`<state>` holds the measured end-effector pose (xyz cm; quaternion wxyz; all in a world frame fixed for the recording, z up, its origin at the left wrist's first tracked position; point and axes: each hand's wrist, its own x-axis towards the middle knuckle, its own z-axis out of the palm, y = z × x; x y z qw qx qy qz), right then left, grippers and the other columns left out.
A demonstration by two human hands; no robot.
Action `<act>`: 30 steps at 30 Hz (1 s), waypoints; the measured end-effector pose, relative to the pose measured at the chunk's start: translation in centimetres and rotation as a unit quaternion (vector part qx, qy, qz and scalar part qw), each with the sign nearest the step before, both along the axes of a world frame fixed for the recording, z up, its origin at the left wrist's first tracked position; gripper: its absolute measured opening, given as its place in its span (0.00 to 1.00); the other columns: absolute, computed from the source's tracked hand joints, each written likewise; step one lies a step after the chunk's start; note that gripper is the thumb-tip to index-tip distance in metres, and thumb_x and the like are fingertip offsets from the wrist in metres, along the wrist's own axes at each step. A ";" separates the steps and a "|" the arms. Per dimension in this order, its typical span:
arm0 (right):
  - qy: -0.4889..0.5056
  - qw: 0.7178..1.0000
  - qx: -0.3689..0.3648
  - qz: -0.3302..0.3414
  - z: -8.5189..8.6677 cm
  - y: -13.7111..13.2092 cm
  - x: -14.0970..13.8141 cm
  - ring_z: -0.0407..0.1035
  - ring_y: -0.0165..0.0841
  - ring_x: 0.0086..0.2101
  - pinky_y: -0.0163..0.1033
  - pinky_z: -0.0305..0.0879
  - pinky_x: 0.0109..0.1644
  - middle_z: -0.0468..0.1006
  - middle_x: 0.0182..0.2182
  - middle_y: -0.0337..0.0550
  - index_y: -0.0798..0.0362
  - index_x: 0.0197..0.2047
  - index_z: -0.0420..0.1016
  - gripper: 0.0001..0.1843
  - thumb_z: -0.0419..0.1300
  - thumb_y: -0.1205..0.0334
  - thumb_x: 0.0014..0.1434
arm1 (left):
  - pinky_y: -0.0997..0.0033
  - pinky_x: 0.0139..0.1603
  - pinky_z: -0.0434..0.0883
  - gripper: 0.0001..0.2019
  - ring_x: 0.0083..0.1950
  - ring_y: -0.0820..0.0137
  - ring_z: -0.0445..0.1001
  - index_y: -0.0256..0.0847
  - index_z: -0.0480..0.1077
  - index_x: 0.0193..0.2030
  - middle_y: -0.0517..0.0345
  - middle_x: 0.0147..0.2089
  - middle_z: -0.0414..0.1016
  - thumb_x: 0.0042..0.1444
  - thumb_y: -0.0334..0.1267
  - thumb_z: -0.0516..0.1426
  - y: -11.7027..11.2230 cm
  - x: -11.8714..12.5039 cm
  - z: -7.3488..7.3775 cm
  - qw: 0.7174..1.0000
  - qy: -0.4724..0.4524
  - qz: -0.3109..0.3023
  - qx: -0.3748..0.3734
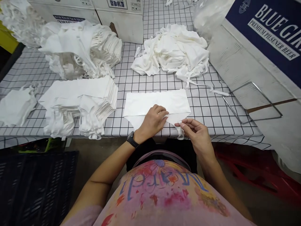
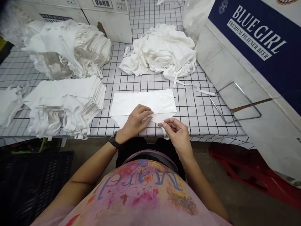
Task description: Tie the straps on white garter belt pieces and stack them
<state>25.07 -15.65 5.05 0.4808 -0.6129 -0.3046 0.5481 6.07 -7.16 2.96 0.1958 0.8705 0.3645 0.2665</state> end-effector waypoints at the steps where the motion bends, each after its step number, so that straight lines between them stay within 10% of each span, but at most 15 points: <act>1: 0.007 1.000 0.000 -0.001 -0.2 0.3 0.0 0.70 0.26 0.26 0.30 0.63 0.26 0.86 0.36 0.46 0.52 0.40 0.80 0.16 0.74 0.51 0.54 | 0.58 0.51 0.74 0.06 0.50 0.61 0.72 0.38 0.76 0.47 0.48 0.48 0.79 0.67 0.32 0.57 0.1 0.2 0.2 1.000 -0.012 -0.012 -0.006; 9: -0.038 0.999 0.011 0.025 -0.9 1.0 -0.2 0.76 0.32 0.32 0.34 0.69 0.32 0.84 0.34 0.44 0.52 0.41 0.84 0.16 0.73 0.49 0.56 | 0.64 0.46 0.74 0.04 0.43 0.67 0.75 0.40 0.76 0.42 0.55 0.39 0.80 0.67 0.33 0.59 -1.5 1.4 1.5 0.986 -0.141 -0.021 -0.087; 17: -0.196 0.975 0.041 0.090 -1.0 0.8 -0.2 0.68 0.29 0.25 0.34 0.64 0.27 0.79 0.28 0.41 0.53 0.37 0.83 0.15 0.68 0.48 0.61 | 0.62 0.47 0.72 0.06 0.44 0.65 0.74 0.40 0.75 0.41 0.54 0.40 0.80 0.68 0.34 0.56 -1.0 0.2 0.8 0.994 -0.050 -0.057 -0.075; 30: -0.053 0.998 -0.017 0.007 -1.4 3.2 -1.0 0.75 0.30 0.22 0.32 0.75 0.28 0.79 0.21 0.40 0.55 0.34 0.78 0.14 0.70 0.51 0.58 | 0.60 0.45 0.69 0.11 0.47 0.61 0.70 0.37 0.75 0.40 0.49 0.46 0.78 0.71 0.33 0.52 2.7 0.9 -0.5 0.985 0.158 -0.047 0.050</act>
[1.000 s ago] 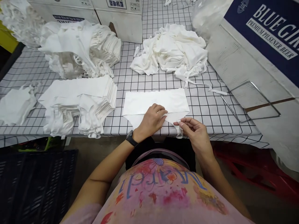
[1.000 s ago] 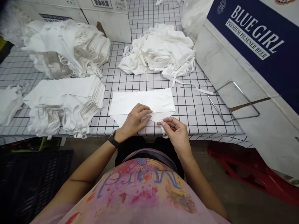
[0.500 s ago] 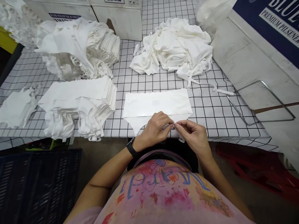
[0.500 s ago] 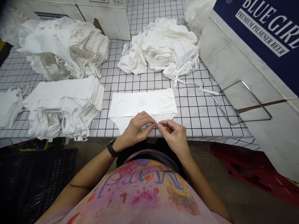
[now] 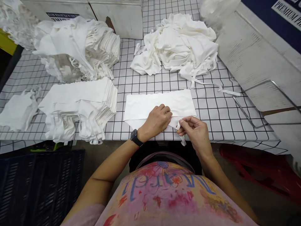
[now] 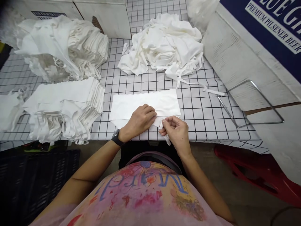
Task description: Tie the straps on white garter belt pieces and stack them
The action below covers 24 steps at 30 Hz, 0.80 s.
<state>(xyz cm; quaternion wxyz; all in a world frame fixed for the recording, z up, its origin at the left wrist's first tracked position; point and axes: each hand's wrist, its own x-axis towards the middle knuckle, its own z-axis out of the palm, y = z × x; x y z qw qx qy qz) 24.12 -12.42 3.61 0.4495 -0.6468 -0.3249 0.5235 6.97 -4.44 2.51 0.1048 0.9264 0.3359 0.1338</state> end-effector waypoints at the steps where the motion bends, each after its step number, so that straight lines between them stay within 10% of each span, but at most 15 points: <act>1: 0.002 1.000 -0.006 0.000 -0.1 0.1 -0.1 0.75 0.30 0.21 0.32 0.74 0.26 0.79 0.21 0.40 0.55 0.34 0.78 0.15 0.70 0.51 0.58 | 0.61 0.45 0.69 0.12 0.46 0.61 0.70 0.37 0.74 0.40 0.49 0.45 0.78 0.71 0.33 0.51 0.1 0.0 -0.1 1.000 -0.004 0.001 0.000; 24: 0.037 0.997 -0.045 -0.056 -0.3 2.5 -1.2 0.74 0.29 0.19 0.28 0.71 0.22 0.77 0.20 0.40 0.56 0.28 0.76 0.13 0.71 0.56 0.52 | 0.59 0.45 0.64 0.11 0.44 0.65 0.71 0.40 0.75 0.37 0.55 0.41 0.80 0.70 0.35 0.54 0.5 0.3 -2.1 0.991 -0.129 0.015 -0.023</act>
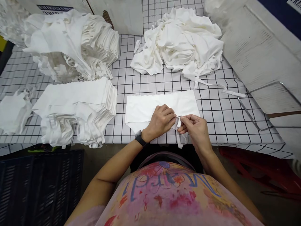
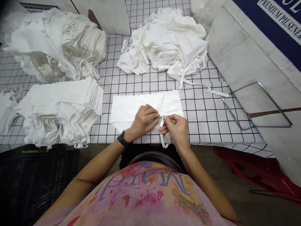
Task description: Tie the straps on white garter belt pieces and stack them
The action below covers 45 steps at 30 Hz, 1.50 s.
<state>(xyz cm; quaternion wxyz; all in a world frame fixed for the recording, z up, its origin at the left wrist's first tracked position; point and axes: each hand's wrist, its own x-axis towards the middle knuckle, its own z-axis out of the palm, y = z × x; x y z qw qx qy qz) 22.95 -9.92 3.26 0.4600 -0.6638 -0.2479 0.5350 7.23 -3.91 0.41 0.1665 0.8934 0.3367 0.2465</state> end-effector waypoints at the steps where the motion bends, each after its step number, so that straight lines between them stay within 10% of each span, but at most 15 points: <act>1: -0.001 1.000 0.000 -0.001 0.0 0.0 0.0 0.74 0.29 0.19 0.28 0.71 0.22 0.77 0.19 0.40 0.56 0.28 0.76 0.13 0.71 0.56 0.52 | 0.59 0.45 0.64 0.11 0.45 0.64 0.71 0.39 0.74 0.37 0.55 0.40 0.80 0.71 0.35 0.54 0.0 0.0 0.0 1.000 0.001 -0.002 0.008; 33: 0.013 0.988 -0.033 0.150 -0.5 0.9 1.3 0.54 0.21 0.12 0.28 0.46 0.15 0.65 0.11 0.34 0.54 0.21 0.69 0.21 0.71 0.51 0.51 | 0.63 0.47 0.68 0.16 0.40 0.64 0.66 0.39 0.67 0.30 0.53 0.33 0.70 0.69 0.25 0.48 -0.3 0.7 -0.8 0.989 0.015 -0.040 0.139; 45: -0.030 0.977 -0.075 0.199 1.9 -3.4 3.8 0.53 0.22 0.17 0.31 0.50 0.21 0.80 0.25 0.42 0.56 0.54 0.74 0.33 0.69 0.40 0.56 | 0.61 0.49 0.66 0.14 0.42 0.64 0.69 0.37 0.71 0.33 0.53 0.36 0.74 0.69 0.28 0.50 -0.5 0.7 -0.9 0.986 0.055 -0.012 0.160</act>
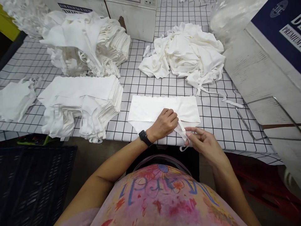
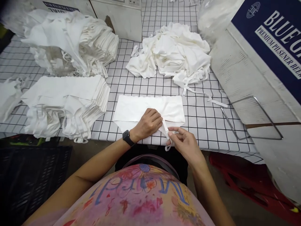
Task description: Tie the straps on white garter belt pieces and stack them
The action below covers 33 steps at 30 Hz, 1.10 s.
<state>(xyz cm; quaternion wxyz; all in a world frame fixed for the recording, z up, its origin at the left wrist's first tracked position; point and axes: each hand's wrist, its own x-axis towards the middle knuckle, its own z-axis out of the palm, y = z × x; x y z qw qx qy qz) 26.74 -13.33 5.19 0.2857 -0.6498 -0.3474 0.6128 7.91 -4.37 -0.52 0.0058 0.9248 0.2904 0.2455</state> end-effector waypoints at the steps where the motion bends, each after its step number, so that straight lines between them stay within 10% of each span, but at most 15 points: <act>1: -0.037 0.999 0.010 0.022 0.3 -0.8 0.7 0.59 0.25 0.19 0.32 0.55 0.23 0.81 0.25 0.42 0.55 0.54 0.75 0.32 0.68 0.39 0.58 | 0.61 0.50 0.65 0.13 0.43 0.64 0.69 0.37 0.71 0.33 0.52 0.37 0.75 0.69 0.28 0.50 0.0 0.0 0.0 1.000 0.006 0.000 -0.002; 9: -0.372 0.910 0.167 0.082 1.4 -5.9 3.9 0.75 0.38 0.29 0.42 0.69 0.33 0.84 0.42 0.50 0.47 0.47 0.83 0.22 0.61 0.39 0.63 | 0.54 0.54 0.68 0.16 0.54 0.57 0.74 0.38 0.73 0.56 0.48 0.55 0.79 0.66 0.44 0.59 -0.8 -2.6 3.0 0.994 0.018 -0.036 -0.099; 16: -0.177 0.950 0.147 0.213 -0.4 -6.2 0.4 0.79 0.40 0.36 0.40 0.75 0.36 0.85 0.42 0.48 0.47 0.47 0.85 0.19 0.59 0.44 0.67 | 0.68 0.41 0.73 0.06 0.37 0.70 0.79 0.41 0.77 0.41 0.56 0.36 0.82 0.67 0.36 0.58 -7.9 -9.7 4.6 0.917 -0.299 0.182 -0.191; 21: -0.022 0.931 0.140 0.335 -6.7 -5.4 -5.6 0.77 0.45 0.54 0.49 0.77 0.54 0.76 0.62 0.52 0.49 0.63 0.77 0.26 0.61 0.47 0.65 | 0.71 0.36 0.71 0.13 0.31 0.71 0.77 0.41 0.77 0.30 0.60 0.29 0.79 0.66 0.41 0.60 -14.4 -13.1 2.3 0.828 -0.320 0.338 -0.313; 25: -0.010 0.931 0.145 0.335 -10.8 -4.1 -10.6 0.76 0.46 0.54 0.53 0.73 0.58 0.79 0.58 0.56 0.50 0.65 0.74 0.32 0.64 0.48 0.60 | 0.68 0.46 0.73 0.10 0.42 0.67 0.81 0.41 0.80 0.38 0.55 0.39 0.84 0.64 0.44 0.61 -16.2 -13.3 -1.3 0.788 -0.295 0.368 -0.395; 33: -0.010 0.945 0.157 0.288 -10.6 -2.5 -13.7 0.70 0.33 0.28 0.37 0.68 0.35 0.77 0.26 0.41 0.54 0.38 0.81 0.23 0.60 0.41 0.62 | 0.65 0.51 0.72 0.14 0.45 0.65 0.79 0.38 0.79 0.38 0.52 0.40 0.83 0.64 0.48 0.60 -15.0 -12.8 -2.7 0.764 -0.315 0.331 -0.455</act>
